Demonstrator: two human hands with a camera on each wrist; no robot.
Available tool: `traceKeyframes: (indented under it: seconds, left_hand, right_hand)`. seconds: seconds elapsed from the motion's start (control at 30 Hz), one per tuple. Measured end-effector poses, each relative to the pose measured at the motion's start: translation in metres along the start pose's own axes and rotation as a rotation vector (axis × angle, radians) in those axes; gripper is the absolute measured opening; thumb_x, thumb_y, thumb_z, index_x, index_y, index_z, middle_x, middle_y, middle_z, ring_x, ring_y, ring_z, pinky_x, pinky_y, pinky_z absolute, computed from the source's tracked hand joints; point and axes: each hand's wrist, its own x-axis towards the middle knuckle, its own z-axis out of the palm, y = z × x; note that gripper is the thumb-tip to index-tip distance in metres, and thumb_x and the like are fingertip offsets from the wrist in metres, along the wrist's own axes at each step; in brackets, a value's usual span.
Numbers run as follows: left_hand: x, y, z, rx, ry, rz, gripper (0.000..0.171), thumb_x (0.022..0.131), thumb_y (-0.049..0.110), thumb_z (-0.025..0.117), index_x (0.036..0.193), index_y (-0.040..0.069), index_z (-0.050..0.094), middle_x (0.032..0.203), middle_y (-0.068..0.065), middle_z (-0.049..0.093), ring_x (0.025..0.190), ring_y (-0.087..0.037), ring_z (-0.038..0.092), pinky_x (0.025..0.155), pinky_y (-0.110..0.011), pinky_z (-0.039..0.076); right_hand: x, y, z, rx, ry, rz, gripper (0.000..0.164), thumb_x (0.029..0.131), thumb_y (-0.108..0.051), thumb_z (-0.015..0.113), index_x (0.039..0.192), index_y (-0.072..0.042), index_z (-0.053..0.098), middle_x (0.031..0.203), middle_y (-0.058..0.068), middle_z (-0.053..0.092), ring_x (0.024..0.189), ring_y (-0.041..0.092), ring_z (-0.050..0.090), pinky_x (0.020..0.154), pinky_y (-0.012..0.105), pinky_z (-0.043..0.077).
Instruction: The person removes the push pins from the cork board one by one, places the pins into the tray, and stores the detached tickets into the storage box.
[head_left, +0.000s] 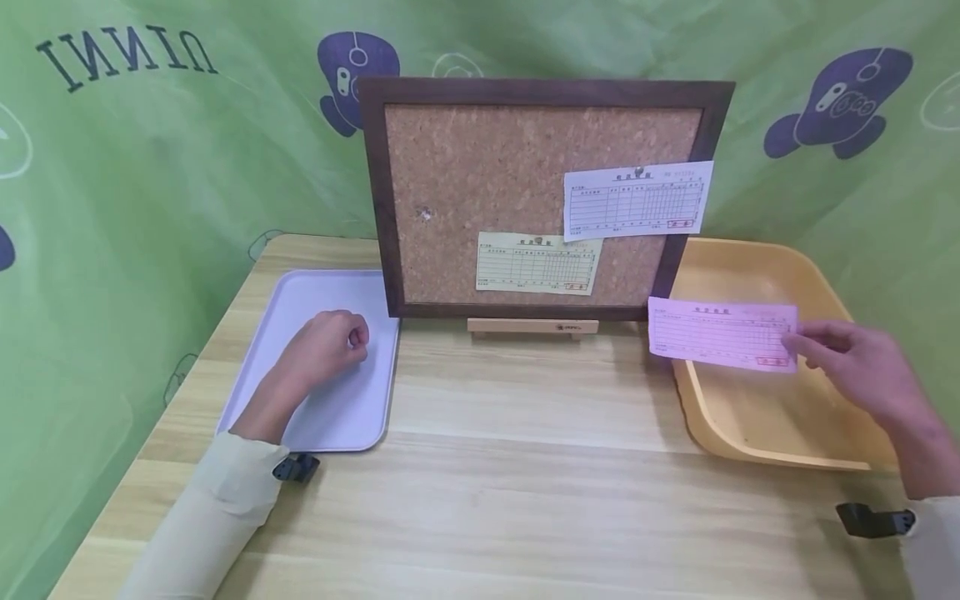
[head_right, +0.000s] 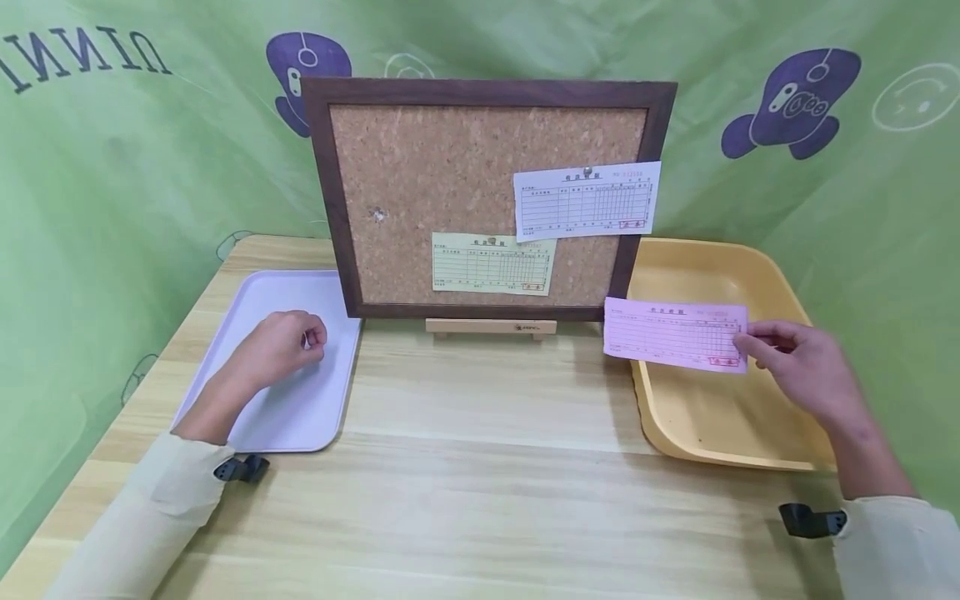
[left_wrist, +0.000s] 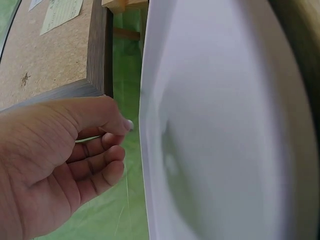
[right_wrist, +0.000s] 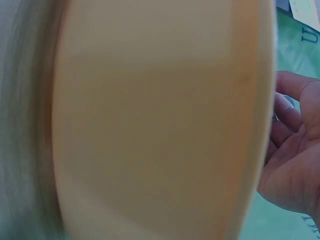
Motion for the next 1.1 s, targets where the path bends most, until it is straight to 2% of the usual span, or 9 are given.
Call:
traceKeyframes:
  seconds: [0.13,0.2,0.5,0.7,0.83,1.1]
  left_hand:
    - [0.001,-0.001,0.001,-0.004,-0.027,0.018,0.012,0.077,-0.004,0.066,0.075,0.008,0.066,0.072,-0.001,0.060,0.071,-0.022,0.056,0.067,-0.040,0.048]
    - [0.000,-0.001,0.003,-0.006,-0.043,0.024,0.013,0.077,-0.004,0.065,0.074,0.008,0.066,0.071,-0.001,0.058,0.070,-0.022,0.055,0.065,-0.038,0.047]
    - [-0.001,-0.001,0.003,0.001,-0.047,0.038,0.015,0.077,-0.006,0.063,0.072,0.009,0.064,0.069,0.000,0.056,0.068,-0.020,0.054,0.063,-0.037,0.046]
    - [-0.002,-0.001,0.003,0.005,-0.061,0.031,0.016,0.077,-0.006,0.063,0.072,0.009,0.064,0.069,0.000,0.057,0.068,-0.021,0.054,0.064,-0.037,0.047]
    - [-0.001,-0.002,0.004,0.002,-0.056,0.033,0.016,0.077,-0.007,0.063,0.073,0.009,0.064,0.070,0.000,0.057,0.069,-0.021,0.054,0.064,-0.038,0.047]
    - [-0.001,-0.002,0.008,0.029,-0.051,0.014,0.012,0.079,-0.003,0.066,0.079,0.009,0.067,0.074,-0.002,0.058,0.072,-0.023,0.055,0.066,-0.040,0.047]
  right_hand:
    - [0.000,0.005,-0.001,-0.033,-0.011,-0.008,0.045,0.102,-0.033,0.065,0.123,0.007,0.065,0.093,0.012,0.070,0.074,0.001,0.053,0.059,0.026,0.042]
    - [-0.001,0.007,0.000,-0.055,-0.021,-0.014,0.043,0.102,-0.030,0.065,0.121,0.008,0.065,0.092,0.014,0.069,0.072,0.002,0.053,0.058,0.026,0.041]
    - [-0.001,0.012,0.005,-0.088,-0.050,-0.034,0.041,0.103,-0.026,0.063,0.118,0.012,0.066,0.089,0.012,0.067,0.071,0.005,0.050,0.057,0.027,0.040]
    - [0.001,0.017,0.007,-0.111,-0.075,-0.029,0.041,0.103,-0.025,0.063,0.118,0.013,0.065,0.091,0.017,0.069,0.072,0.006,0.052,0.058,0.027,0.041]
    - [0.002,0.021,0.010,-0.113,-0.096,-0.035,0.041,0.104,-0.025,0.063,0.119,0.013,0.065,0.091,0.015,0.068,0.073,0.010,0.051,0.058,0.027,0.040]
    - [0.005,0.024,0.015,-0.095,-0.147,-0.047,0.043,0.103,-0.025,0.063,0.120,0.015,0.063,0.093,0.014,0.069,0.077,0.011,0.054,0.063,0.028,0.040]
